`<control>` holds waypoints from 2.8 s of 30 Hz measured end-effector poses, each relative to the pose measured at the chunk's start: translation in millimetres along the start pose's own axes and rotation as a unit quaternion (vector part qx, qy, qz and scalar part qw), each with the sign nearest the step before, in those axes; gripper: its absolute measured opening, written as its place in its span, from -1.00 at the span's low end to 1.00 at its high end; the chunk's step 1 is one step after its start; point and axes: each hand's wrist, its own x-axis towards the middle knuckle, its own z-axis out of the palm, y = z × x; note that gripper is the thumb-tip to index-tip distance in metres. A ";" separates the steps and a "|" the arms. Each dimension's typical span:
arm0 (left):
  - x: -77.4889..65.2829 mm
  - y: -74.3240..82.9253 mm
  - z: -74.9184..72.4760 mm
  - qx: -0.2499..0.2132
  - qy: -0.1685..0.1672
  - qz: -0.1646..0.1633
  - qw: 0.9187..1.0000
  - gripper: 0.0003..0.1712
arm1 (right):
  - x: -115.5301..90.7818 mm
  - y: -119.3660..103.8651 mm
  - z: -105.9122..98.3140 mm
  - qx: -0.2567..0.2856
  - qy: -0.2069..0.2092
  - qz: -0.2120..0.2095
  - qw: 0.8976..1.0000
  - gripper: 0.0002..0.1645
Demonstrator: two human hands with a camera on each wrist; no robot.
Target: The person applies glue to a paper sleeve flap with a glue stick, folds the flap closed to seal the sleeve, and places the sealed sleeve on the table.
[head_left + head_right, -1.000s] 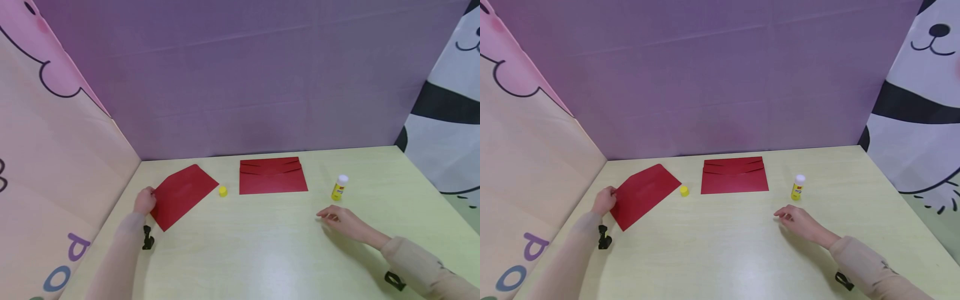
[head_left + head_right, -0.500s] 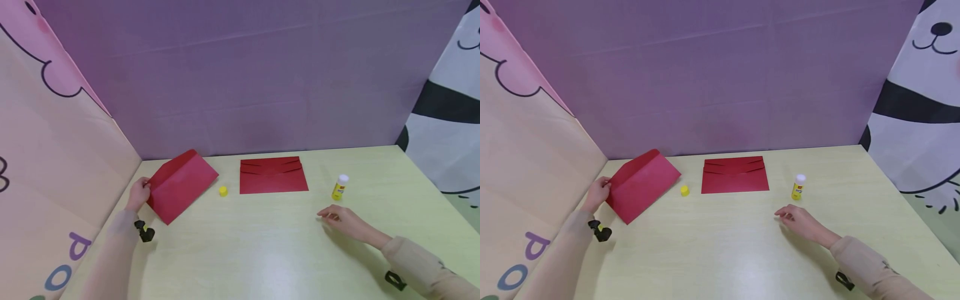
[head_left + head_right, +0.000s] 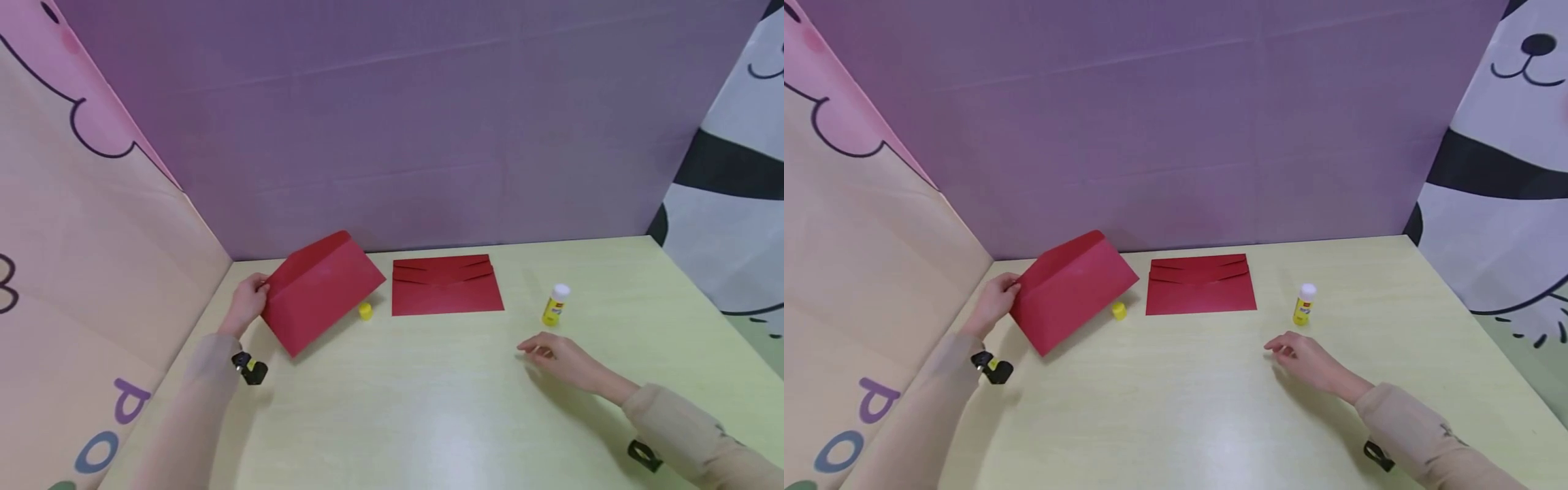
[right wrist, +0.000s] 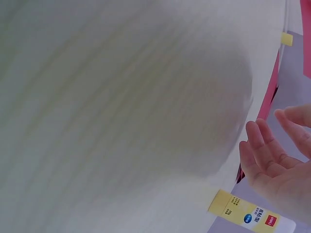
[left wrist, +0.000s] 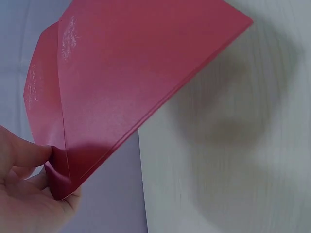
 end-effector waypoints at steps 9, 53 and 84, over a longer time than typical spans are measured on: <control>8.4 34.1 31.7 -0.029 -0.049 -0.008 0.998 -0.73 | 0.5 -3.0 -0.8 0.007 -0.003 0.001 1.000 -0.78; -18.9 110.6 159.9 0.026 -0.302 0.093 0.948 -0.76 | 2.3 -3.2 -7.8 0.020 0.017 -0.010 1.000 -0.75; -38.1 126.2 154.6 0.147 -0.242 0.215 0.935 -0.64 | 17.0 -4.5 -2.5 0.004 -0.032 -0.021 0.999 -0.76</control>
